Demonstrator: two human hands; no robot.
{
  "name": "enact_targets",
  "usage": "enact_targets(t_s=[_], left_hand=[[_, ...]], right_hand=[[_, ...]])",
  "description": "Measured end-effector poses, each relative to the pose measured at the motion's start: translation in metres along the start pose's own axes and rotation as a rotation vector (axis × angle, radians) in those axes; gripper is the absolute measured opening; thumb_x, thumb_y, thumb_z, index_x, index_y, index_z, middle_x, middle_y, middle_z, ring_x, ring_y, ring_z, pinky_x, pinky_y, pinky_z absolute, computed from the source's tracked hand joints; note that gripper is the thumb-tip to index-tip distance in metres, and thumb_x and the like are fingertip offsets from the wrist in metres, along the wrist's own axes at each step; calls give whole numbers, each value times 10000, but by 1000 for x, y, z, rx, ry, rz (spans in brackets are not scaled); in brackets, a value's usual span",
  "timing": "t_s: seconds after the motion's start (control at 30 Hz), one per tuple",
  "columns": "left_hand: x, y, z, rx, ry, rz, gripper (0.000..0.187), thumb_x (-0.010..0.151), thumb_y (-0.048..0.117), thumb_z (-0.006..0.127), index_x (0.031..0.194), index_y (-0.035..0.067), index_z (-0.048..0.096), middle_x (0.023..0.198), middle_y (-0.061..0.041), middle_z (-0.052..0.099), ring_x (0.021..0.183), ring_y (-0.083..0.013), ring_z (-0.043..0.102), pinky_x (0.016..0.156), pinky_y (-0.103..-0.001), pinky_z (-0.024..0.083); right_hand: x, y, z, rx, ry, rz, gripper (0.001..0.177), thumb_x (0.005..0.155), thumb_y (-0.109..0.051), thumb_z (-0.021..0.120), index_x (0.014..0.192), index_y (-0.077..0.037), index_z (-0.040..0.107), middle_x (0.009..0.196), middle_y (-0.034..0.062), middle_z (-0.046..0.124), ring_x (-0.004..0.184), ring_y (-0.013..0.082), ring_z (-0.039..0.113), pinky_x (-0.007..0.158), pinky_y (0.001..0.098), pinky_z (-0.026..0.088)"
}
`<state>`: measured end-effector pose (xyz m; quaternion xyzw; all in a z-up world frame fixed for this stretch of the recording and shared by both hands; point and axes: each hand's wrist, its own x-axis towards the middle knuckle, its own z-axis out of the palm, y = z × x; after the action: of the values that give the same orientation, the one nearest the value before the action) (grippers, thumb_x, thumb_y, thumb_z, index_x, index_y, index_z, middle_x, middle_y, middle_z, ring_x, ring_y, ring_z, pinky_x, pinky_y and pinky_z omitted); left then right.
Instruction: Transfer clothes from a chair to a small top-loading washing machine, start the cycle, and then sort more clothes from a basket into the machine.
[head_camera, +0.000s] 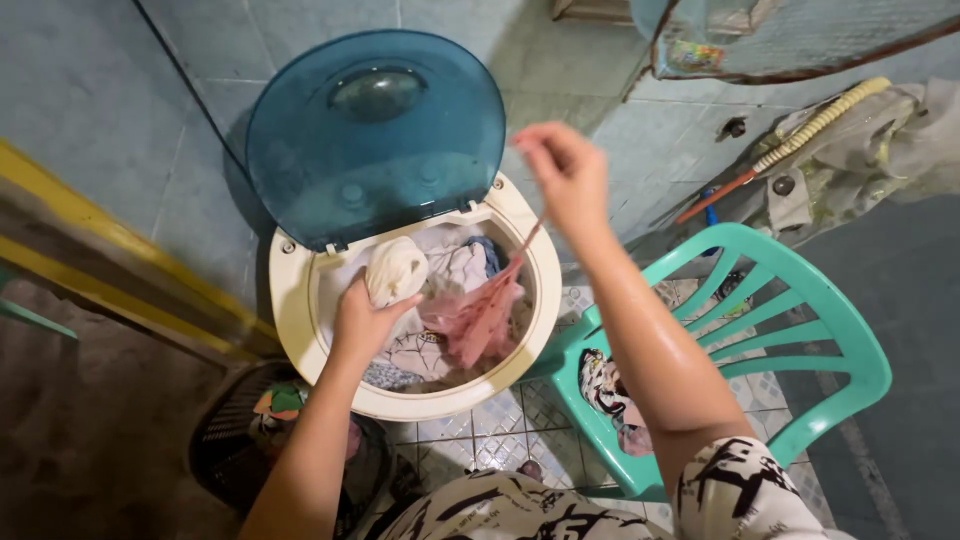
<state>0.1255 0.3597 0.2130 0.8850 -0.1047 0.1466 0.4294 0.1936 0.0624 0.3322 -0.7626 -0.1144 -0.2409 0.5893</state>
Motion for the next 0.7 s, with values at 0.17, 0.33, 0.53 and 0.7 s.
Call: enact_targets(t_s=[0.17,0.33,0.53,0.7], left_hand=[[10,-10,5,-604,-105,-211,592,722,124,866,1262,45,637,1155,-62,742,1089,-207,705,944,-323,546],[24,15,-20,-1159,-128,-278,715,734,9,810,1379,81,509,1249,-33,630,1183,-203,599,998,-330,503],[28,-25,-35,-1520,-190,-555,432,942,356,569,1230,39,618,1159,-91,715,1085,-192,680,964,-318,543],[27,-62,-37,-807,-380,-320,113,895,49,768,978,13,700,968,-86,648,884,-116,599,814,-261,456]], right_hand=[[-18,-60,18,-573,-215,-398,385,803,-127,799,1169,-58,701,1150,182,650,1031,339,632,890,405,509],[-109,68,69,-399,-809,15,907,716,-377,983,1370,31,503,1301,274,600,1199,404,579,1013,467,438],[-120,85,59,-265,-590,479,541,747,-291,888,1186,-75,656,960,30,710,803,153,665,732,298,558],[-101,75,24,132,-602,551,237,848,-72,840,864,-85,604,822,-49,552,785,66,505,690,238,414]])
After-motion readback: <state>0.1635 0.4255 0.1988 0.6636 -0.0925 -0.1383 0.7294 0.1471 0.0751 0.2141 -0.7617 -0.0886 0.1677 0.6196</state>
